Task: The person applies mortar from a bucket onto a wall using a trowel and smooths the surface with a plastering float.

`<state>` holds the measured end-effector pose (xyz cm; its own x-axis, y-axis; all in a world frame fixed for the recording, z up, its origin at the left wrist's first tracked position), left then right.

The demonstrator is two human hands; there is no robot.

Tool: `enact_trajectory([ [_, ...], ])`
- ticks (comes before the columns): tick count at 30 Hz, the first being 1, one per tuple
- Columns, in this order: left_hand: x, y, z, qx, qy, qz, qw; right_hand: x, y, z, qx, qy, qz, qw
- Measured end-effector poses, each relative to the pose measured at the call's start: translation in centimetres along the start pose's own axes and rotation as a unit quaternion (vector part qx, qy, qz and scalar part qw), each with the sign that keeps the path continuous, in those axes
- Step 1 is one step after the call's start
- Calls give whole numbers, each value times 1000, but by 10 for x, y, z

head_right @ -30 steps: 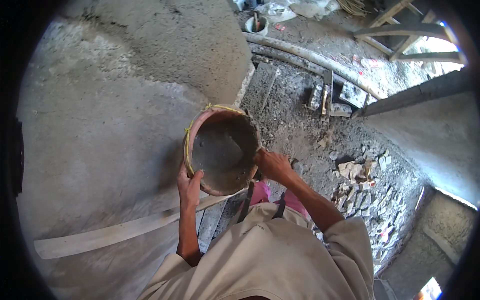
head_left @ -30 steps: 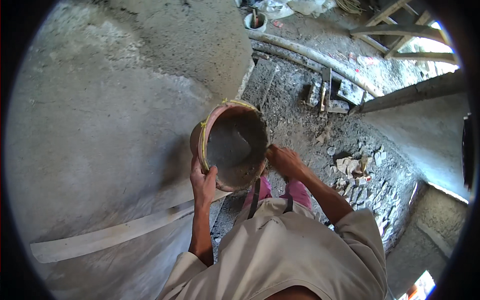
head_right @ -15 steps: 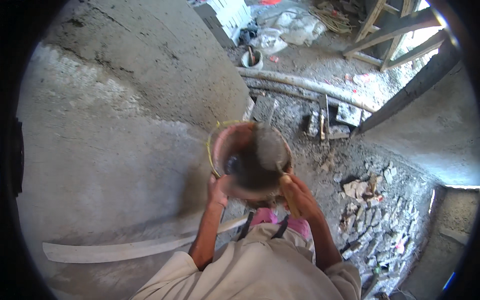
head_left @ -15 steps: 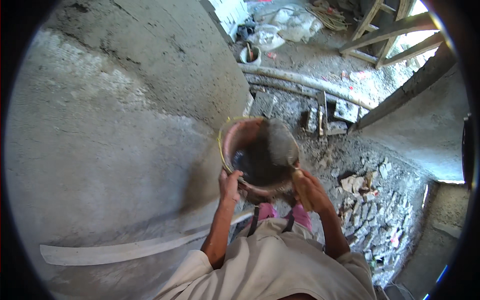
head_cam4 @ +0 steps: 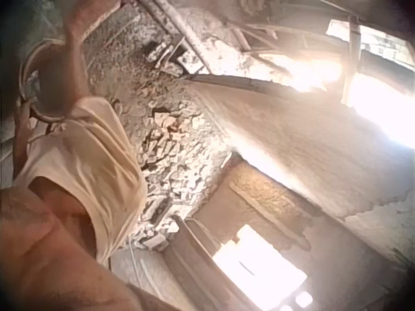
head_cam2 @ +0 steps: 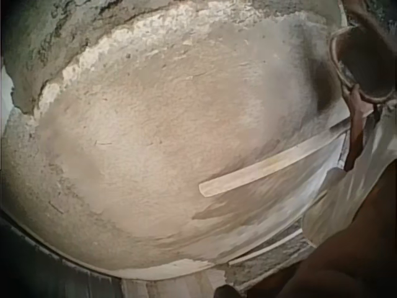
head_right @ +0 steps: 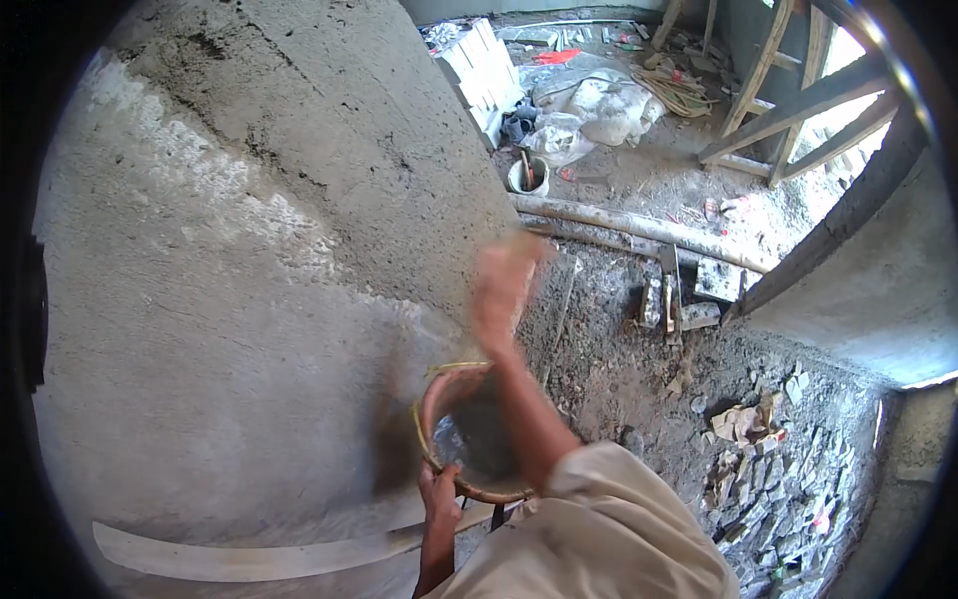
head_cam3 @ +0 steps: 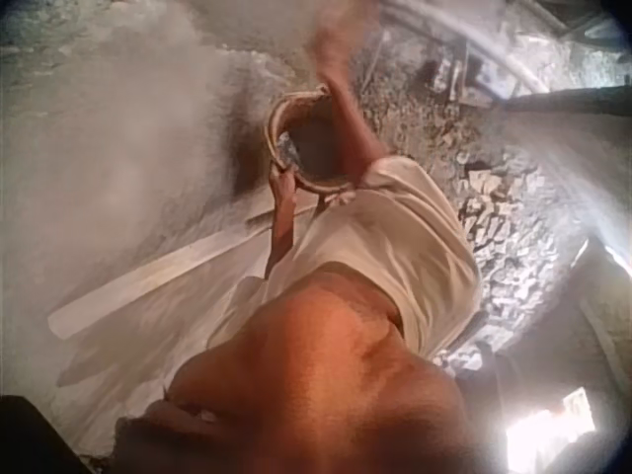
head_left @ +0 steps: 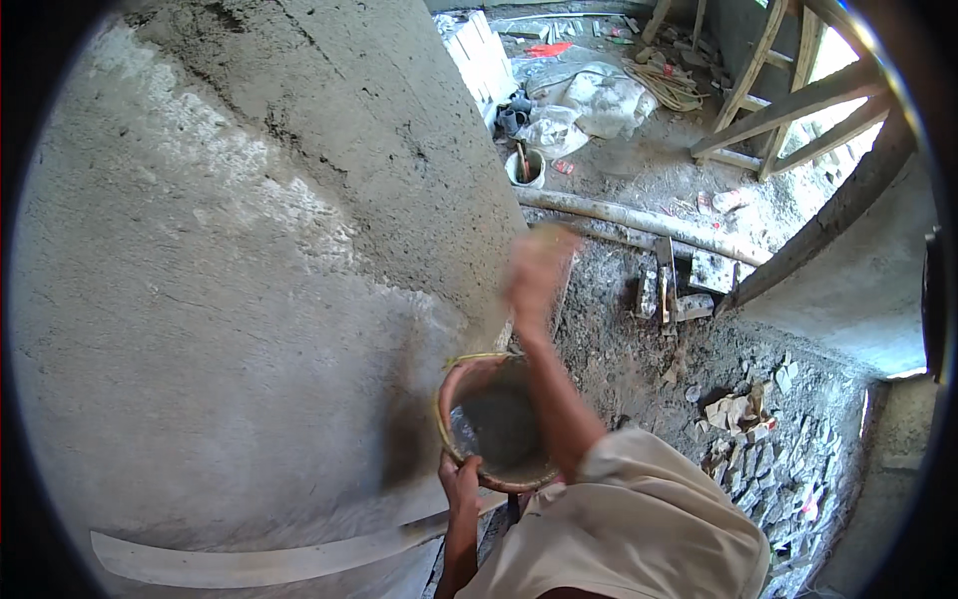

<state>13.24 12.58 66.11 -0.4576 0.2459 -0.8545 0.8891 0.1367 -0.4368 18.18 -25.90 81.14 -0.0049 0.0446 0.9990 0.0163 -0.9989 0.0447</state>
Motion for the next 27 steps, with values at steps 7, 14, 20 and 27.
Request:
enact_trajectory([
  [7, -12, 2, -58, -75, 25, 25, 997, 270, -226, 60, 410, 481, 16, 775],
  [14, -2, 5, -64, -150, -24, -21, 988, 68, -149, -45, 611, -11, -104, 785],
  [20, -33, -25, 12, -41, 21, 44, 998, -156, -124, -176, 602, -369, -74, 704],
  [27, -57, -68, 95, 63, 33, 200, 977, -219, -114, -193, 615, -205, -126, 751],
])
Point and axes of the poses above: each hand's wrist, its own y-axis towards the middle knuckle, its own z-axis out of the palm, x = y × z, the point moved 8 cm from there along y, towards the middle knuckle, and after that the axes turned 13 degrees about -x, right-handed, at the moved point
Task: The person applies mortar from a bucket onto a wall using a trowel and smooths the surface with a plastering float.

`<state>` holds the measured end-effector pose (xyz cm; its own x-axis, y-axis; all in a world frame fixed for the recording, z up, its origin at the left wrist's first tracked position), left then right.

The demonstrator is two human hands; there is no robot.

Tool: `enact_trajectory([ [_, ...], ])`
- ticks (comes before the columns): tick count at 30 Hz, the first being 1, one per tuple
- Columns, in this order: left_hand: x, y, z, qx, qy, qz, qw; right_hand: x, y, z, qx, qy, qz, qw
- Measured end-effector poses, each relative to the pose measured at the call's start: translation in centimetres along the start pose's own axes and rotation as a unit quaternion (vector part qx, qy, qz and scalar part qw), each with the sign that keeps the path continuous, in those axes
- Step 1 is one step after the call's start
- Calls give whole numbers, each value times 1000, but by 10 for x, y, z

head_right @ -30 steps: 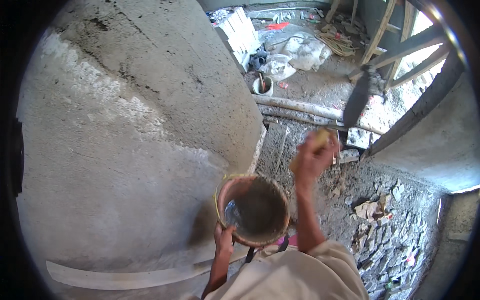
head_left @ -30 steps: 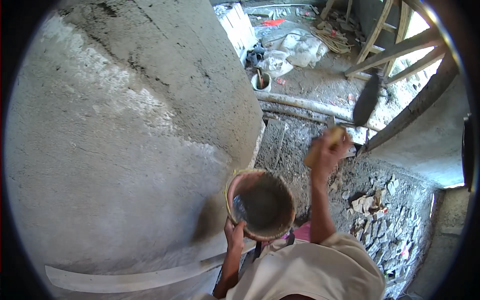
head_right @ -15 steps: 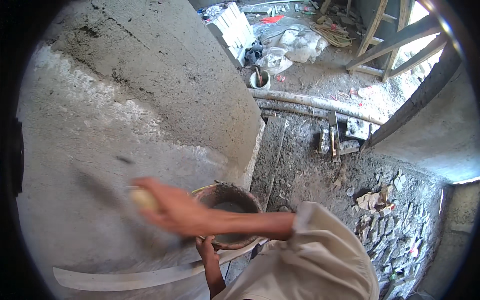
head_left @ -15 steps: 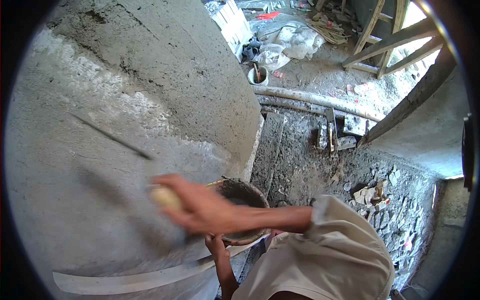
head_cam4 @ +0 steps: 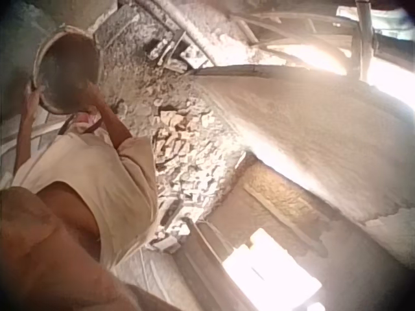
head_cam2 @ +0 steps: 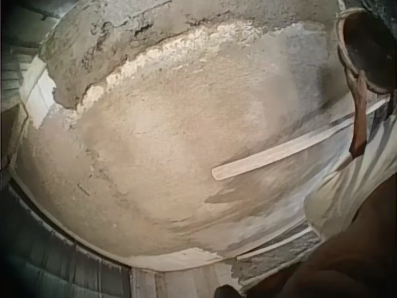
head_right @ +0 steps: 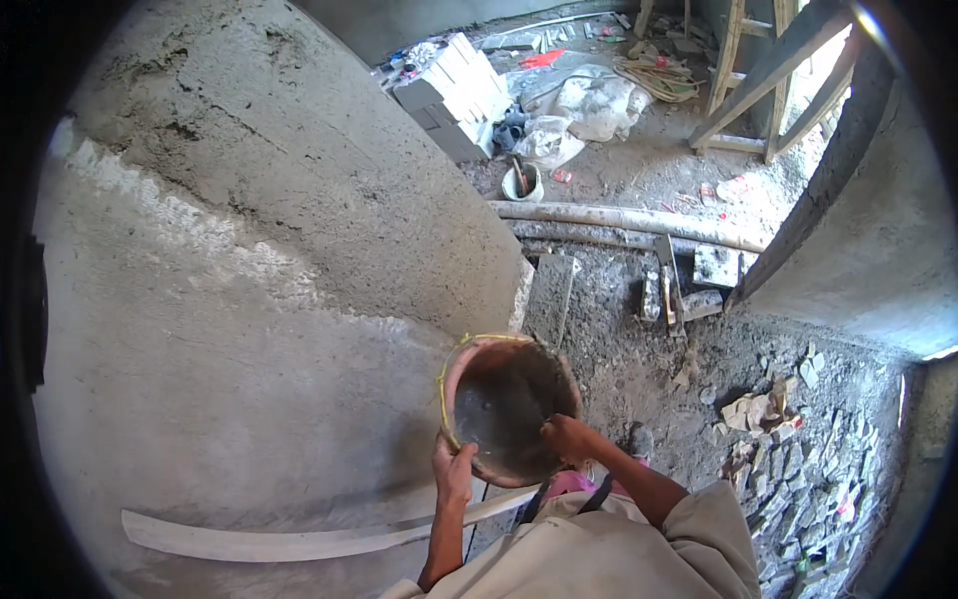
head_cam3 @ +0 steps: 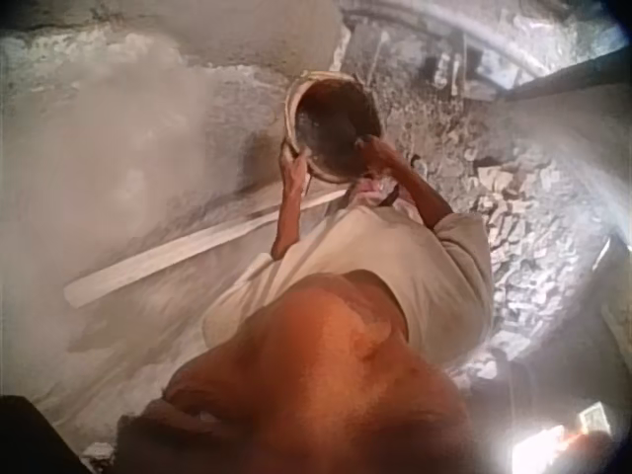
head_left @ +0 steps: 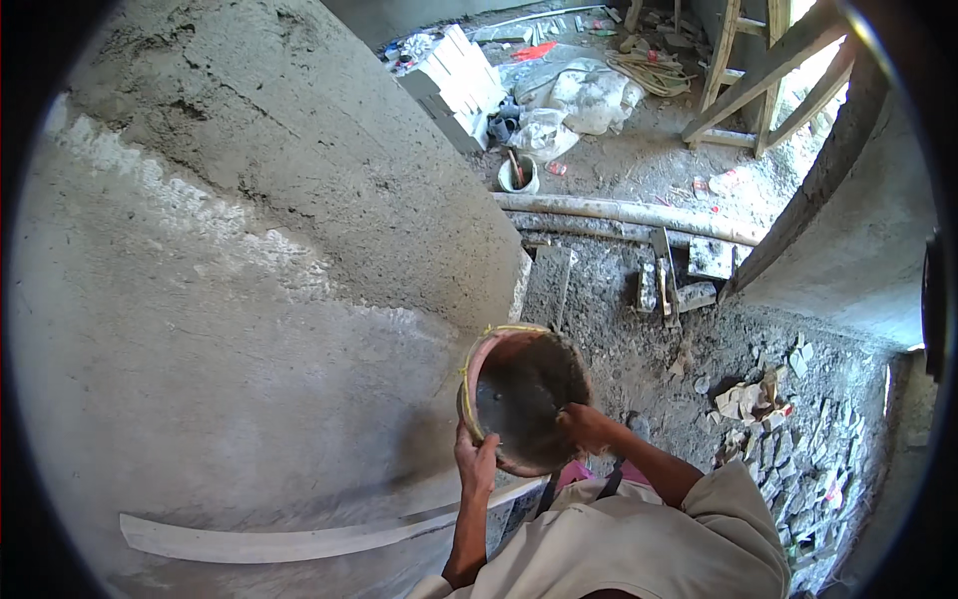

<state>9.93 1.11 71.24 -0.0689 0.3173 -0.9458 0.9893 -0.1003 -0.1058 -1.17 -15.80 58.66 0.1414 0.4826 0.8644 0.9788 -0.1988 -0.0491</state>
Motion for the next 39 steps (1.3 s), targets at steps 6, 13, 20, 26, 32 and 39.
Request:
enact_trajectory([
  [6, 4, 25, 44, 37, -72, -130, 988, 5, -42, -74, -24, 442, 345, 828],
  [13, 30, 45, 58, 43, -155, -226, 961, 112, -21, -235, -341, 504, 162, 777],
  [20, 34, 33, -31, -38, -23, -144, 989, 106, 98, -334, -713, 360, -77, 596],
  [26, 56, 23, -97, -112, -4, -162, 980, 290, 319, -292, -503, 162, 47, 848],
  [32, 57, 7, -135, -195, -36, -164, 966, 540, 200, -203, -258, 519, -392, 714],
  [39, 55, -10, -128, -219, -102, -190, 952, 288, 88, -131, -49, 126, -127, 983],
])
Point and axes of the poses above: each hand's wrist, its own y-axis towards the middle knuckle, its own z-axis out of the palm, x = y × z, the point moved 8 cm from there along y, towards the middle knuckle, and after that the axes turned 13 degrees about -x, right-handed, at the moved point
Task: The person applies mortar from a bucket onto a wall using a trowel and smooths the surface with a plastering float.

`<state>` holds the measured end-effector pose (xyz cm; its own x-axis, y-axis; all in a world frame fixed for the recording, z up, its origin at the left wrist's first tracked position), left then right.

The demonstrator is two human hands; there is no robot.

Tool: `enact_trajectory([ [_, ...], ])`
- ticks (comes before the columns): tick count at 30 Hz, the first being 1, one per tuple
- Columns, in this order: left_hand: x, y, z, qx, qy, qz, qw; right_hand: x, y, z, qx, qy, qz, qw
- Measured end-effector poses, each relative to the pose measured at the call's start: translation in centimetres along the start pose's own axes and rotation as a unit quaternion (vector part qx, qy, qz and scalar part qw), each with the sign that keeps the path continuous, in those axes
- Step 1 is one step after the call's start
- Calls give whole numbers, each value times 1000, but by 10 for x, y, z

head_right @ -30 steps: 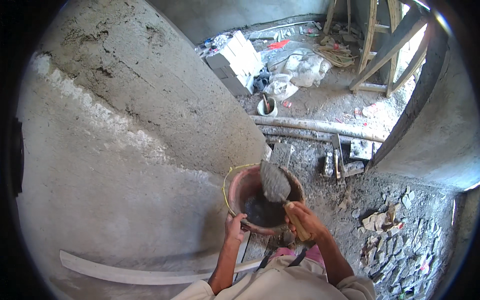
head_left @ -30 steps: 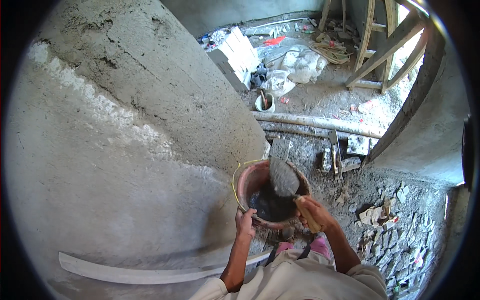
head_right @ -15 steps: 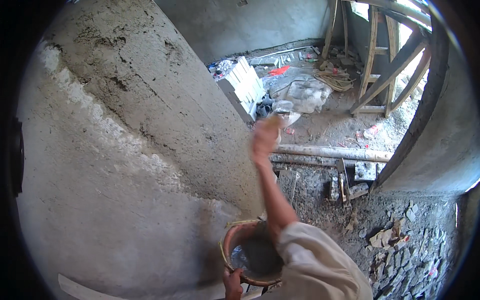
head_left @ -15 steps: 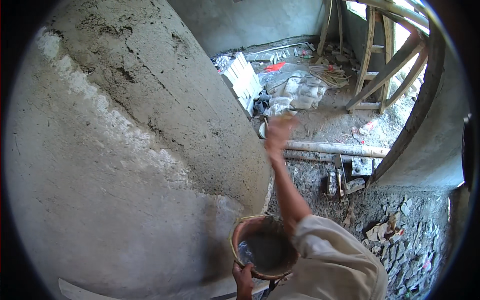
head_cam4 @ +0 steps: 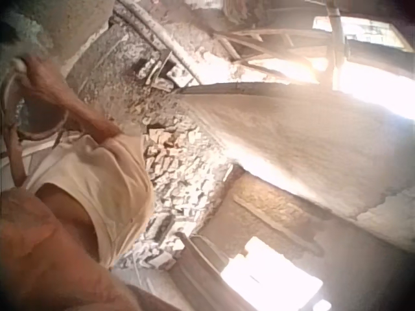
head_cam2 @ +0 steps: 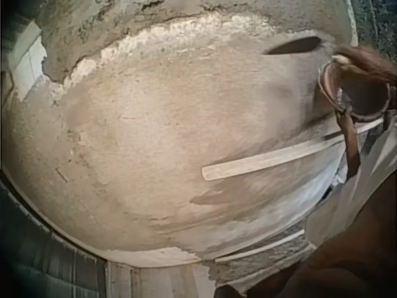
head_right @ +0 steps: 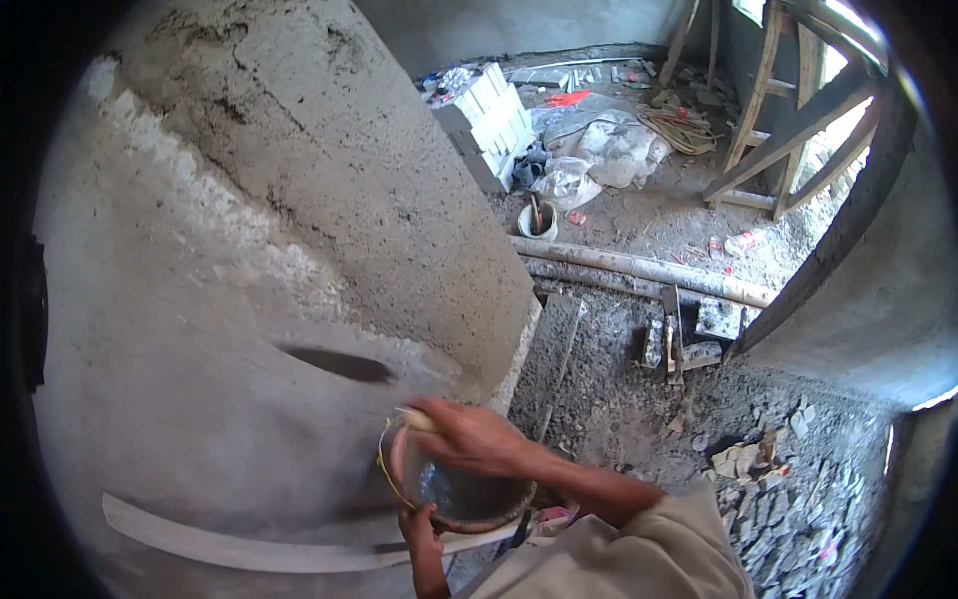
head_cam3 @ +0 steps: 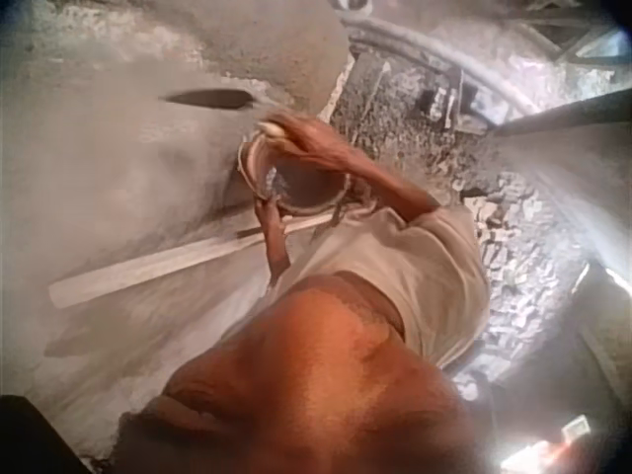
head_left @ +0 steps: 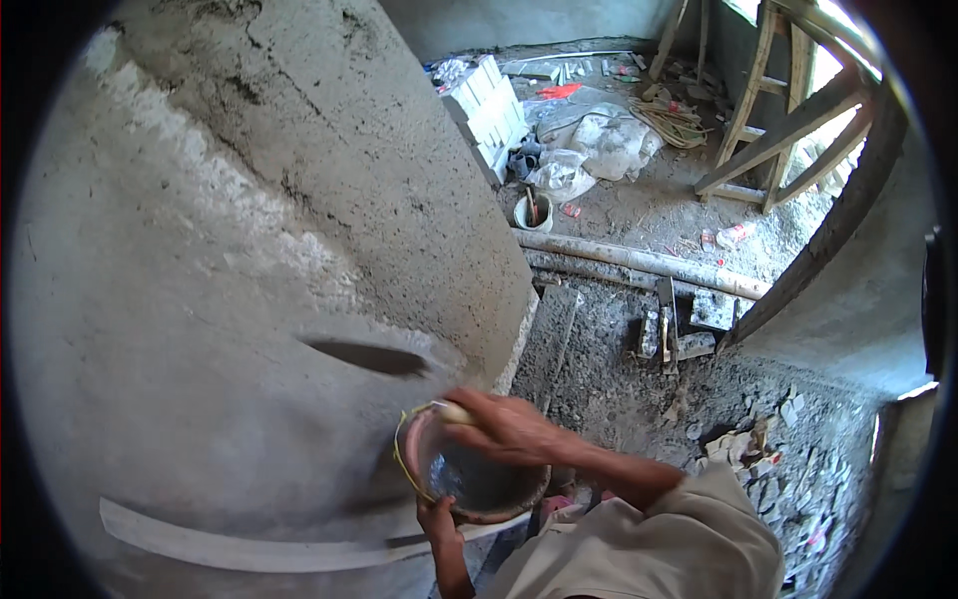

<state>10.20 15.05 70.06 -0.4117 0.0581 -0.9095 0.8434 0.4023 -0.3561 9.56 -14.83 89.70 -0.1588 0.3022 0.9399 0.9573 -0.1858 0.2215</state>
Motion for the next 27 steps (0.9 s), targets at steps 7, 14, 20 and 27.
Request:
enact_trajectory([
  [7, -7, -57, 60, 115, 80, 71, 988, -209, -171, 21, 82, -257, 225, 936],
  [14, -12, -84, 100, 196, 39, 118, 973, -262, -186, 34, 118, -4, 330, 937],
  [20, 7, -48, 100, 159, -14, -70, 985, -184, -175, 6, 1, 338, 450, 826],
  [27, 15, -9, 61, 141, 4, -64, 988, -41, -99, -106, -381, 366, 103, 842],
])
Point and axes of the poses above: each hand's wrist, its own y-axis towards the middle knuckle, its own z-axis out of the palm, x = y × z, the point moved 8 cm from there along y, towards the middle knuckle, and after that the axes turned 13 degrees about -x, right-handed, at the moved point
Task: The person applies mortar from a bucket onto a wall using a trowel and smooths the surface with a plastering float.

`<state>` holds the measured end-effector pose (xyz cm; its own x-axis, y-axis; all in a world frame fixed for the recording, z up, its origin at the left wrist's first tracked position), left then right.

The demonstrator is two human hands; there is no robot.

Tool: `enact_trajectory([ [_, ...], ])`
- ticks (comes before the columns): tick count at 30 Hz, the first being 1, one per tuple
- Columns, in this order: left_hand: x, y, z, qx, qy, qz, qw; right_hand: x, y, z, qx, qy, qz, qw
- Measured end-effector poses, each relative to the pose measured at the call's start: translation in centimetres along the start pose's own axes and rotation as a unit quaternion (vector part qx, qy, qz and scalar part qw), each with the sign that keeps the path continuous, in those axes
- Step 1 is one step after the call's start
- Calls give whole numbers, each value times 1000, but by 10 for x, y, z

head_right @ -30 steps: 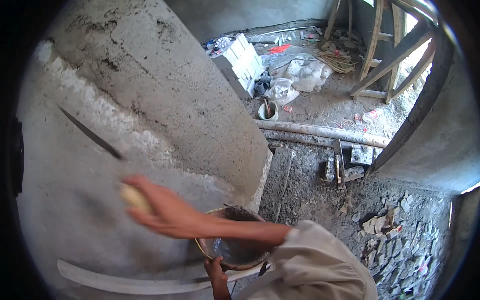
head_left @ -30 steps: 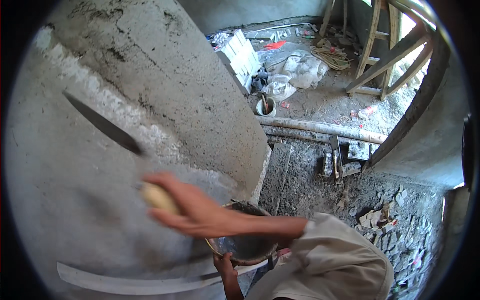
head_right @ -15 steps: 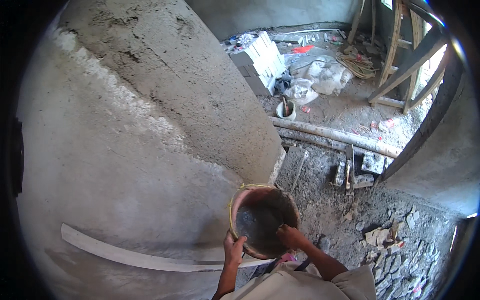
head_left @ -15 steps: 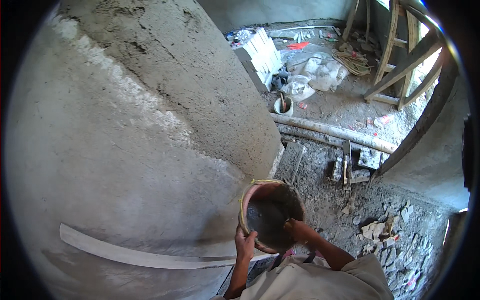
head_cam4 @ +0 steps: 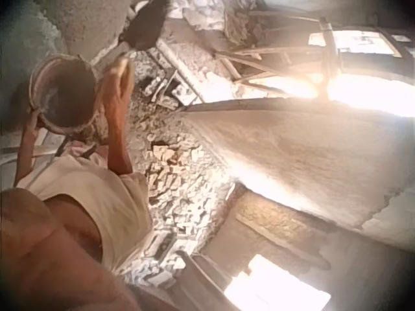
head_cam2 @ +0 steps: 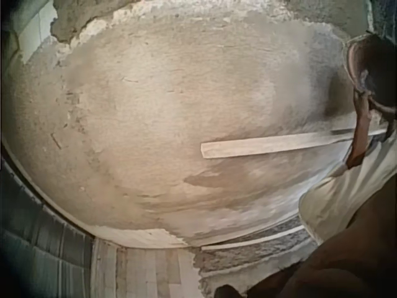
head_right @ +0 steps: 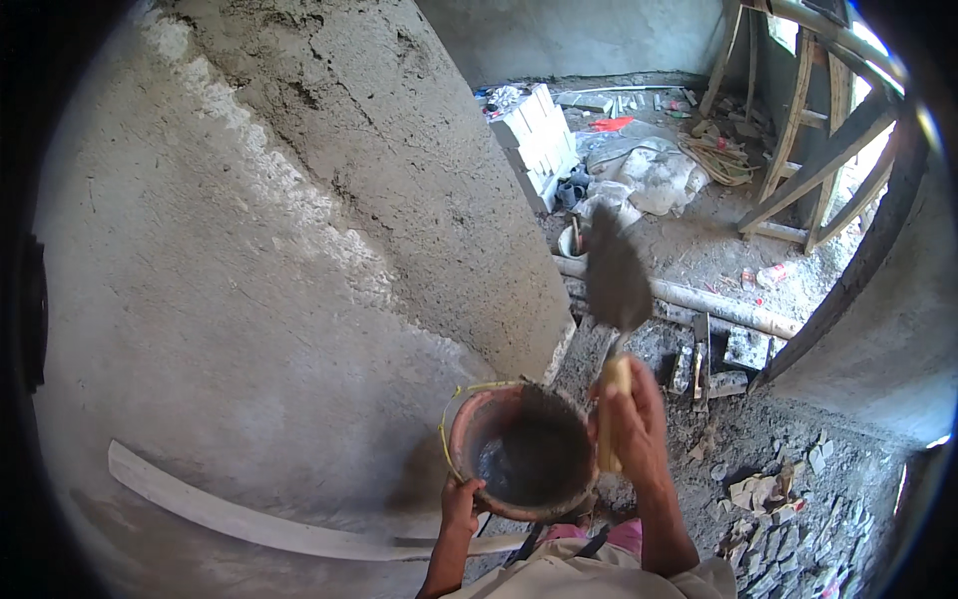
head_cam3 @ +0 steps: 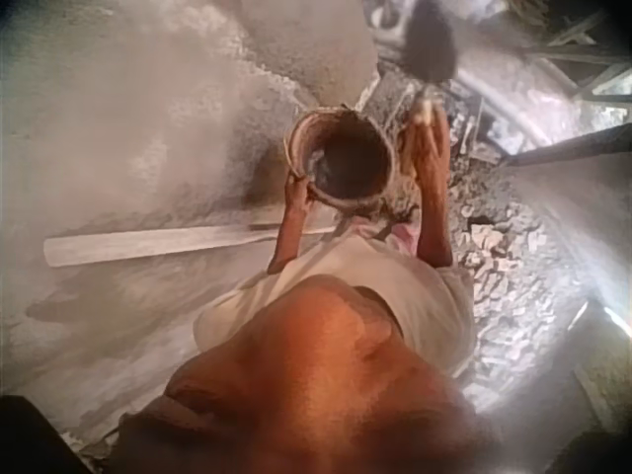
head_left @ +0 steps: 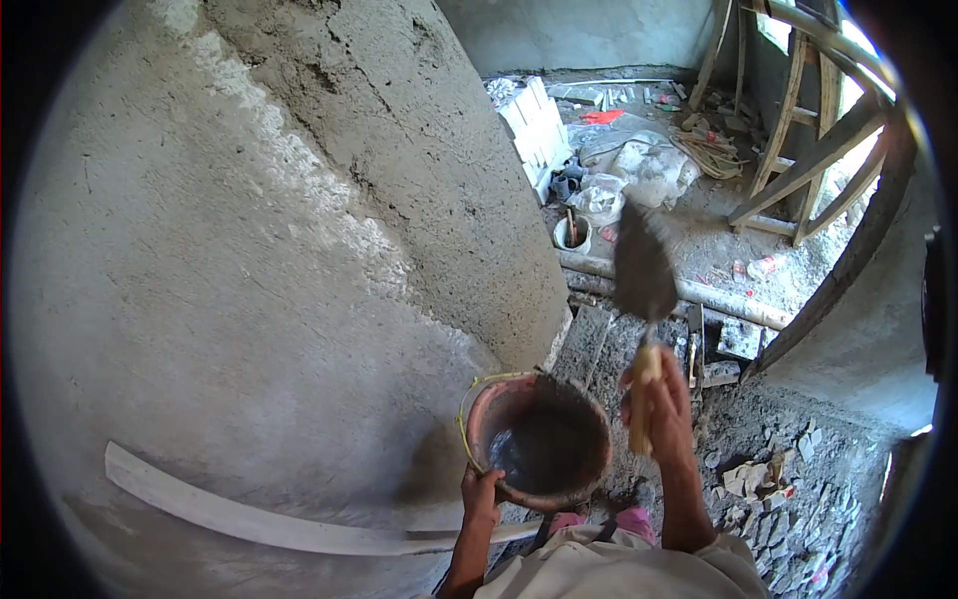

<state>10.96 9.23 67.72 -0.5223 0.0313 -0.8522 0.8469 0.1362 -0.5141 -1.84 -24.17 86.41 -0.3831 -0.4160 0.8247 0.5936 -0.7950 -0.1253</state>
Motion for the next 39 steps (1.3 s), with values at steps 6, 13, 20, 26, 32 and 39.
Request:
enact_trajectory([
  [6, -6, 4, -64, -35, 45, 117, 991, -18, 96, 53, -228, 13, -291, 929],
  [13, 4, 8, -118, -89, 19, 111, 990, -10, -45, 377, 166, 13, -222, 961],
  [20, 20, -9, -137, -129, 65, 106, 984, 10, -189, 307, 527, 31, -177, 831],
  [26, 12, -48, -91, -123, 65, 90, 986, -124, -78, 23, 434, -582, -45, 686],
  [32, 0, -80, -28, -32, 47, 132, 990, -132, -96, -112, 334, -543, 17, 770],
  [39, 20, -98, -17, -48, -21, 32, 998, 25, 15, -55, 220, -572, -339, 714],
])
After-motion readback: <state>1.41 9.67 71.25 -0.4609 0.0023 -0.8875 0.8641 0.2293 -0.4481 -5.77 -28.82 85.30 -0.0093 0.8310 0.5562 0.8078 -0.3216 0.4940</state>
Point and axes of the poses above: each hand's wrist, its own y-axis towards the middle knuckle, its own z-axis out of the palm, x = y × z, the point moved 8 cm from there along y, towards the middle knuckle, and after that the axes turned 13 degrees about -x, right-handed, at the moved point
